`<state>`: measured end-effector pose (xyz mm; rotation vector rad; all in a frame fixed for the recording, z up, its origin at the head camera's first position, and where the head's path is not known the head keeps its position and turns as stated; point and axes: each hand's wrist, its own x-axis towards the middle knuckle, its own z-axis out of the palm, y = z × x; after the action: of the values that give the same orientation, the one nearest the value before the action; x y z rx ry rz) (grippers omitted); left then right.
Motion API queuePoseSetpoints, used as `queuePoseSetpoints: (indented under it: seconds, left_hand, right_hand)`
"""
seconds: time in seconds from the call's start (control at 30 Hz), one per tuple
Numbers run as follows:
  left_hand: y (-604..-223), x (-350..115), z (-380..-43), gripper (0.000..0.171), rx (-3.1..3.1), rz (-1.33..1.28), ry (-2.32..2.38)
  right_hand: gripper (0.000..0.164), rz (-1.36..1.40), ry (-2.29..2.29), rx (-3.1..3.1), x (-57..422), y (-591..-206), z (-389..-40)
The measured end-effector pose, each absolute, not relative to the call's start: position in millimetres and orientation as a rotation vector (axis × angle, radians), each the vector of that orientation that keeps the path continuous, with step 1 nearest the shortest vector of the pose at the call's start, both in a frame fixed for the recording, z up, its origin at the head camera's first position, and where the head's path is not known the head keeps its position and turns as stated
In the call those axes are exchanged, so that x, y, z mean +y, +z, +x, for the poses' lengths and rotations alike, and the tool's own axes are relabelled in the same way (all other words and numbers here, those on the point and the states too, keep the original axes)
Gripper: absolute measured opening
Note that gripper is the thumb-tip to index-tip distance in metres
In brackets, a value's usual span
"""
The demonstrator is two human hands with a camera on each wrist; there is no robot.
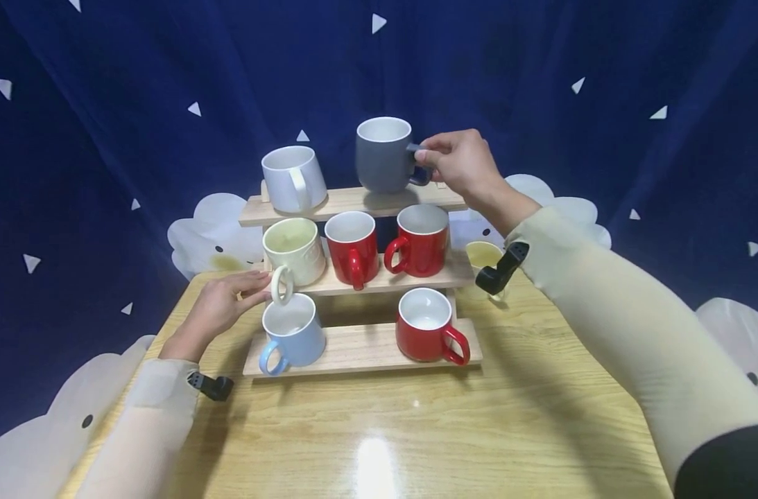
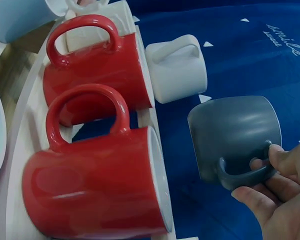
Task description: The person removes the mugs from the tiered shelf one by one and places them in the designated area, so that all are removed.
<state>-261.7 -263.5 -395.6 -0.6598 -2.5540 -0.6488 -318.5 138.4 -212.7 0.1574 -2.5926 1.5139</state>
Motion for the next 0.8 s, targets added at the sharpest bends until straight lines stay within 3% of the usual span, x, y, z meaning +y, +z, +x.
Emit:
queuePoseSetpoints:
  seconds: [0.8]
  left_hand:
    - [-396.9,-268.6,-261.6,0.037,-2.548,-0.669,-0.622]
  right_hand:
    - [0.029,0.073,1.588,-2.482,189.5,-207.5,-313.1]
